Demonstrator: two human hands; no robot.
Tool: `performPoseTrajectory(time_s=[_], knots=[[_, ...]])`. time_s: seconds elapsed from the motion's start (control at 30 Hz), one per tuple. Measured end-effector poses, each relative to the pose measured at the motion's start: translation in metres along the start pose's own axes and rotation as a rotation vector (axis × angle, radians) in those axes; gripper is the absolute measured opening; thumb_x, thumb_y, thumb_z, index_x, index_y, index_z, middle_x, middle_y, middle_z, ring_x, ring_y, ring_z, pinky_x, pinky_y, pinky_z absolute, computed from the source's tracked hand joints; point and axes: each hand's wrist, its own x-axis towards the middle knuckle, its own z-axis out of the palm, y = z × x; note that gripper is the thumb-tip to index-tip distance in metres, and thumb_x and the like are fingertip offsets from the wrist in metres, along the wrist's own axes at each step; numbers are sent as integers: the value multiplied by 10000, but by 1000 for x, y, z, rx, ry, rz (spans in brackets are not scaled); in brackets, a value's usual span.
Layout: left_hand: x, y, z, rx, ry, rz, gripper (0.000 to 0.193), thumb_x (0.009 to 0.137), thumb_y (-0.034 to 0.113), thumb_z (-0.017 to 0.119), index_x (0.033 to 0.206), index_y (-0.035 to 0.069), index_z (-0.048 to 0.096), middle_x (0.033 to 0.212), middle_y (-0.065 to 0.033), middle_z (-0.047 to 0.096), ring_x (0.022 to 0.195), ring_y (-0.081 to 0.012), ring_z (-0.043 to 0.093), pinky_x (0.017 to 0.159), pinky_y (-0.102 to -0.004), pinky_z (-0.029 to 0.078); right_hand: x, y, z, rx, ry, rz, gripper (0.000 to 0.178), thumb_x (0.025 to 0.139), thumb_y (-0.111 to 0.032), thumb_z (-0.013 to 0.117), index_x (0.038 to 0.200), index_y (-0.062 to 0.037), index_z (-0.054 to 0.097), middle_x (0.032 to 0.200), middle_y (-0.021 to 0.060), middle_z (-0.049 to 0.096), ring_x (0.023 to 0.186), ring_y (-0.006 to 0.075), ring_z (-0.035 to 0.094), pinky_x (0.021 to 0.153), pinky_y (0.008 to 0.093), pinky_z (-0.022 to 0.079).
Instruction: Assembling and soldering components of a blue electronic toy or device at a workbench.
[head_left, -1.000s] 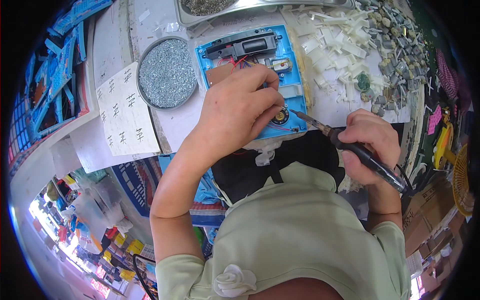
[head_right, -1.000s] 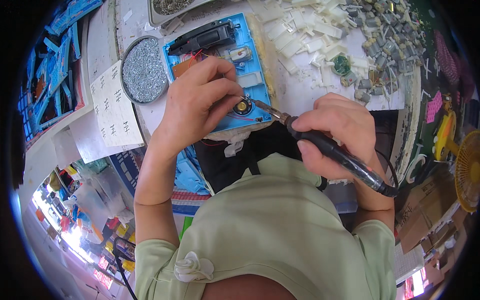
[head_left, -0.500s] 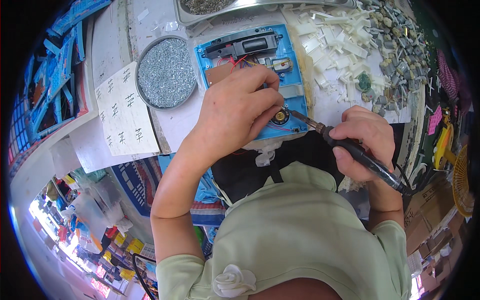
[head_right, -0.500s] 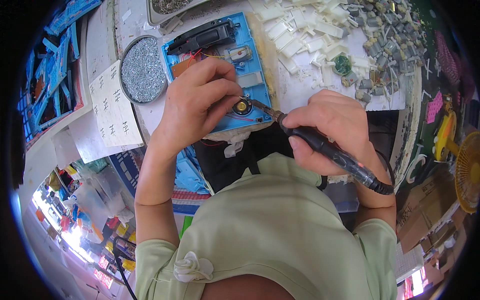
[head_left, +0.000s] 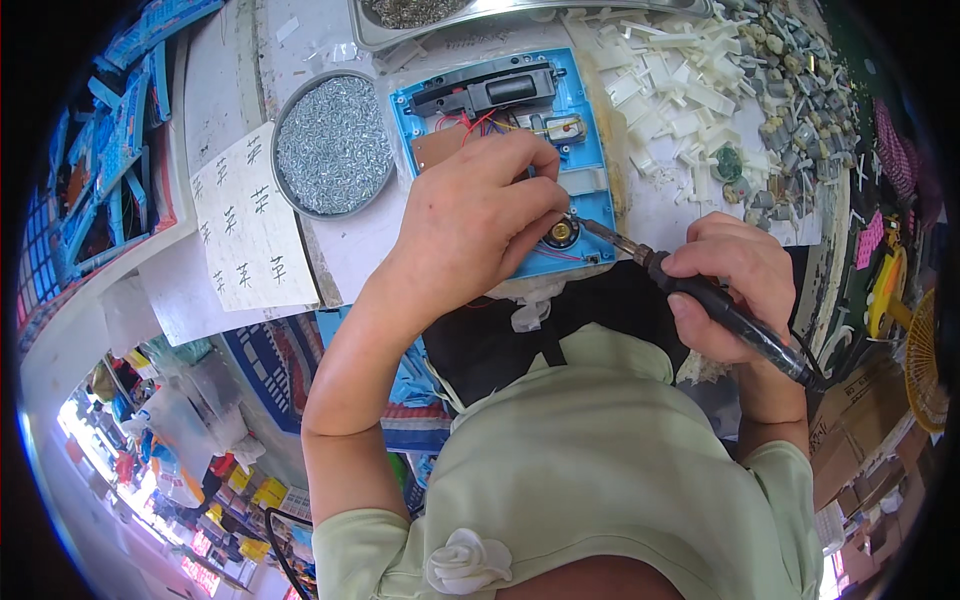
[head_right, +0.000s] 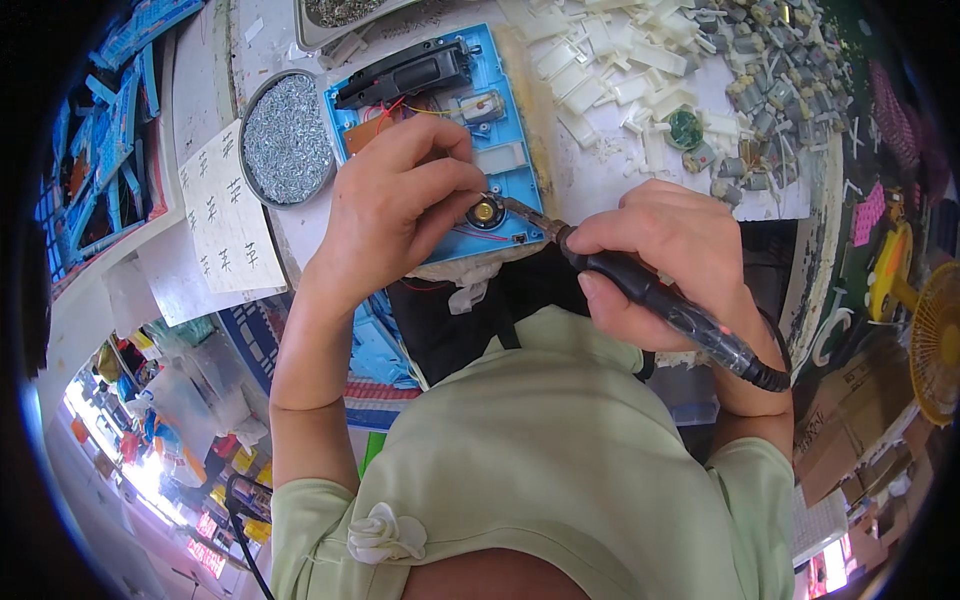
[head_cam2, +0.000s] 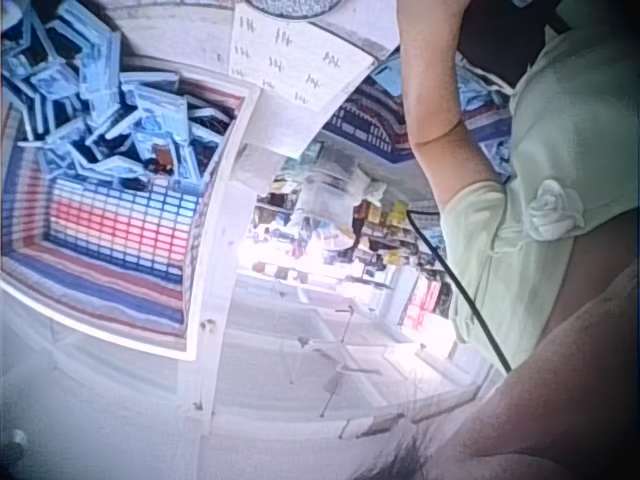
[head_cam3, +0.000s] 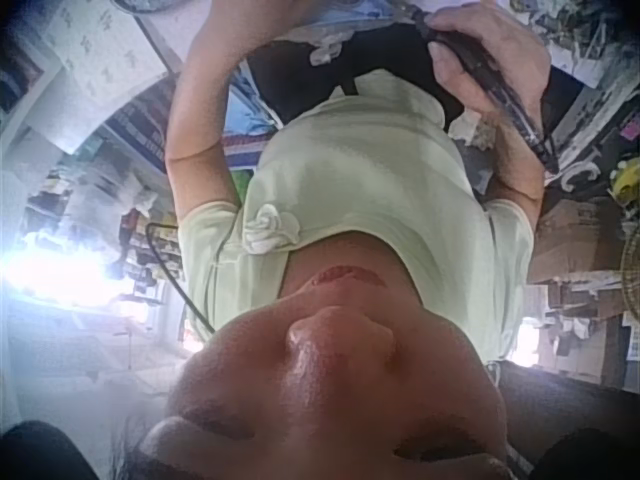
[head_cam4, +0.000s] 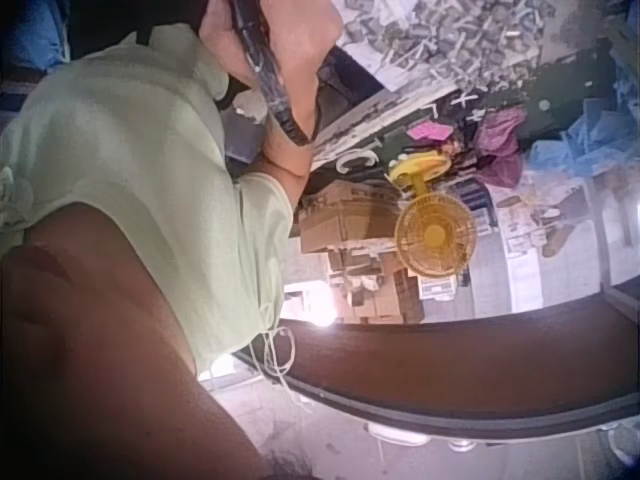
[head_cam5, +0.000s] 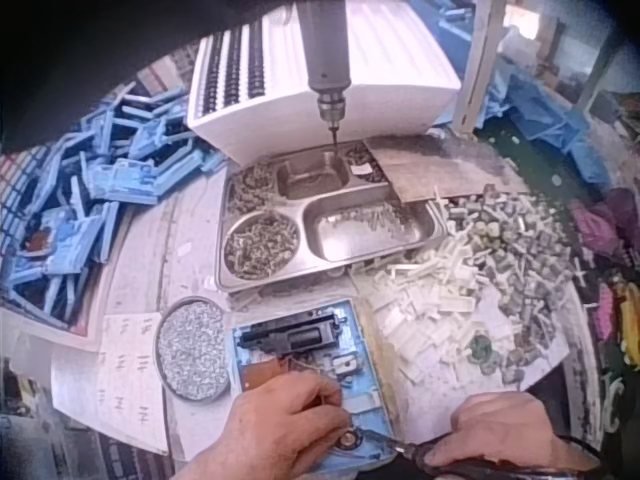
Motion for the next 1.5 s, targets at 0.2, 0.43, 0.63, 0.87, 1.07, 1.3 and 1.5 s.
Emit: performPoseTrajectory(time_s=[0.2, 0.43, 0.63, 0.87, 1.07, 1.3, 1.5], knots=[[0, 0, -1, 1, -6, 9, 178, 756, 12, 779, 894, 81, 690, 970, -57, 631, 833, -260, 653, 696, -353, 526, -1, 3, -4, 10, 39, -23, 227, 785, -83, 754, 989, -3, 695, 788, 93, 699, 599, 255, 619, 569, 341, 492], [2, -2, -9, 2, -43, 29, 185, 751, 18, 781, 897, 77, 686, 972, -60, 641, 842, -268, 655, 710, -357, 536, -1, 2, -6, 7, 57, -30, 220, 789, -88, 758, 980, 3, 697, 778, 96, 691, 586, 259, 603, 557, 341, 481], [1, 0, -14, 28, -74, 23, 196, 740, 6, 777, 907, 79, 704, 953, -63, 659, 844, -276, 657, 718, -371, 545, -1, 3, -6, 17, 69, -45, 235, 784, -85, 761, 992, -1, 694, 772, 101, 687, 573, 260, 592, 552, 343, 476], [-1, -6, -9, -19, -13, 62, 232, 719, 6, 792, 927, 85, 726, 912, -57, 665, 820, -268, 662, 686, -361, 538, 1, 5, -7, -3, 73, -77, 254, 779, -82, 760, 1011, -8, 688, 738, 94, 663, 564, 258, 586, 544, 346, 472], [0, -4, -6, 10, -3, 55, 218, 722, -2, 792, 906, 84, 710, 916, -53, 646, 814, -260, 660, 678, -359, 534, 1, 4, -6, -4, 74, -69, 244, 786, -94, 762, 1007, -16, 693, 720, 87, 651, 558, 257, 580, 540, 346, 467], [1, 2, -4, 33, -5, 16, 225, 711, -18, 785, 889, 80, 687, 990, -58, 623, 825, -251, 662, 678, -354, 538, 1, 4, -4, 18, 38, -57, 234, 790, -100, 765, 999, -22, 694, 712, 80, 651, 559, 258, 577, 543, 347, 455], [0, 2, -4, 43, -17, 14, 230, 707, -15, 779, 891, 80, 679, 987, -58, 622, 824, -252, 659, 674, -352, 536, 2, 4, -1, 7, 29, -58, 240, 777, -96, 768, 998, -33, 698, 703, 74, 643, 558, 263, 574, 544, 349, 456]])
